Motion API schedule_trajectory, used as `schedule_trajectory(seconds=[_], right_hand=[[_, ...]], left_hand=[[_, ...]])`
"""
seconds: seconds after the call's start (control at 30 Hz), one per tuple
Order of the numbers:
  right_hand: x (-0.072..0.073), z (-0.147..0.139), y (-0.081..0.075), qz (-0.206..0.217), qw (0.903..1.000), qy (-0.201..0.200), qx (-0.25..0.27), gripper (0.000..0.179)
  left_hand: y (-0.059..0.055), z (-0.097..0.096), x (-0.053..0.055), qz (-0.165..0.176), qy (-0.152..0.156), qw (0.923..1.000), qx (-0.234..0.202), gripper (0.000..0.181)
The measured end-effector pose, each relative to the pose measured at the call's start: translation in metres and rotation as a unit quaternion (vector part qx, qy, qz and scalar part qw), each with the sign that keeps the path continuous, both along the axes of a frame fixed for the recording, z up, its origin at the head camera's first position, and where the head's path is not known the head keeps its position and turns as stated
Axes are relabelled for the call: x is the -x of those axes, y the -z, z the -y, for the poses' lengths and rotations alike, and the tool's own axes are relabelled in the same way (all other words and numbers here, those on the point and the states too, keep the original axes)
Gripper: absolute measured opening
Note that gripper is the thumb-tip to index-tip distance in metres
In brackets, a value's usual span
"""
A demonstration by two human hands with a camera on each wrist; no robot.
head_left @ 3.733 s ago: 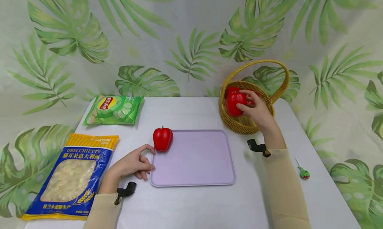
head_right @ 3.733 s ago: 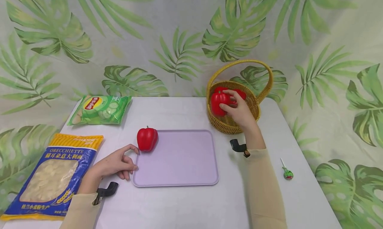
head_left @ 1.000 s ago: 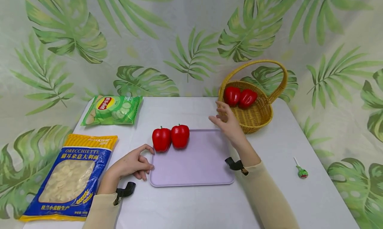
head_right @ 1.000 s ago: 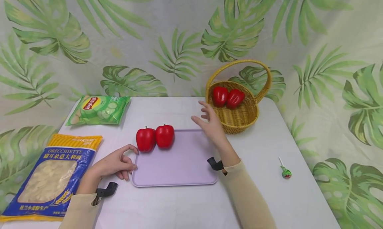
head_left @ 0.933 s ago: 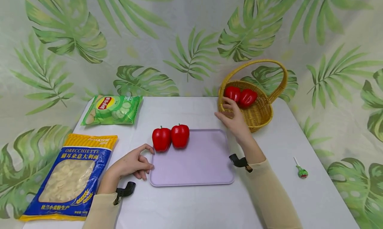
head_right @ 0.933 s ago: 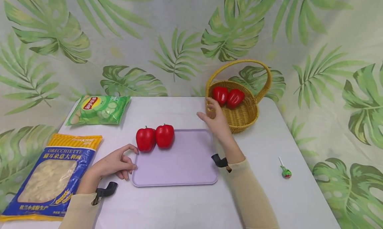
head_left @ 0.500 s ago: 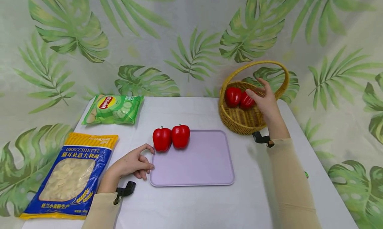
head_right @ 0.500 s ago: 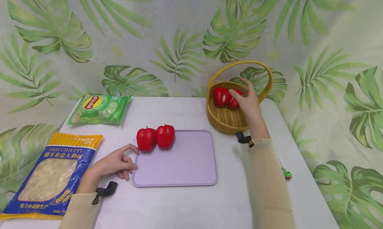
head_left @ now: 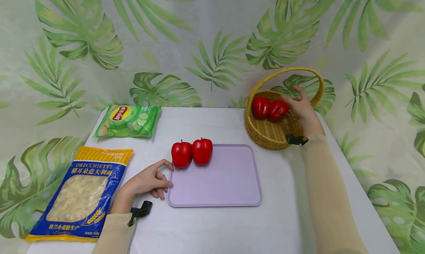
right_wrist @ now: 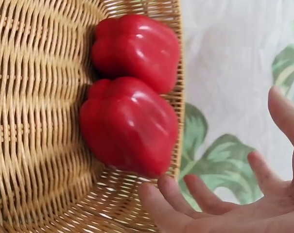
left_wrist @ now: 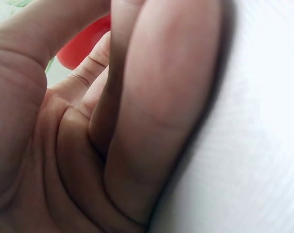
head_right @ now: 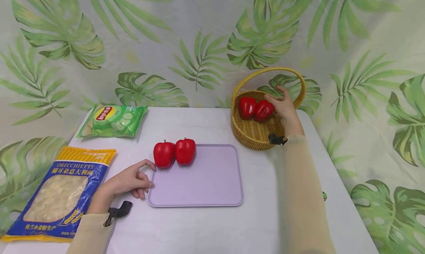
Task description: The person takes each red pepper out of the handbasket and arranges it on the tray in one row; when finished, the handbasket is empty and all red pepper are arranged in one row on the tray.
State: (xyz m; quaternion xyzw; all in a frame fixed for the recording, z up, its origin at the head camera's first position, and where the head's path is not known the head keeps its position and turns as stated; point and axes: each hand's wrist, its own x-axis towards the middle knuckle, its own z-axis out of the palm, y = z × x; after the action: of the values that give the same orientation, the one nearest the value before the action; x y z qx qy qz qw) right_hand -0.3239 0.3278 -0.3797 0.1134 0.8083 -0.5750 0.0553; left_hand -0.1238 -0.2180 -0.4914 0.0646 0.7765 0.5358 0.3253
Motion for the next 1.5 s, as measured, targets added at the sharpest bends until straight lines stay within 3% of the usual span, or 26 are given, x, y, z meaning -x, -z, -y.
schedule_trajectory(seconds=[0.3,0.67,0.93,1.27,1.5], right_hand=[[0.013,-0.005,0.016,0.066,0.9970,0.003,0.041,0.101],[0.016,0.000,0.017,0.102,0.9918,-0.010,0.077,0.096],[0.016,0.003,0.015,0.116,0.9897,-0.012,0.083,0.093],[0.019,0.000,0.028,0.112,0.9888,-0.009,0.099,0.092],[0.017,0.001,0.025,0.124,0.9854,-0.005,0.117,0.090]], left_hand=[[-0.001,-0.002,0.000,-0.004,0.001,1.0000,0.002,0.052],[0.002,-0.001,-0.002,-0.010,0.000,1.0000,0.002,0.052],[0.002,-0.001,-0.002,-0.012,0.002,0.9999,-0.001,0.052],[0.003,0.000,-0.001,-0.006,0.000,1.0000,0.001,0.052],[0.003,0.001,-0.001,-0.008,0.001,1.0000,0.001,0.052]])
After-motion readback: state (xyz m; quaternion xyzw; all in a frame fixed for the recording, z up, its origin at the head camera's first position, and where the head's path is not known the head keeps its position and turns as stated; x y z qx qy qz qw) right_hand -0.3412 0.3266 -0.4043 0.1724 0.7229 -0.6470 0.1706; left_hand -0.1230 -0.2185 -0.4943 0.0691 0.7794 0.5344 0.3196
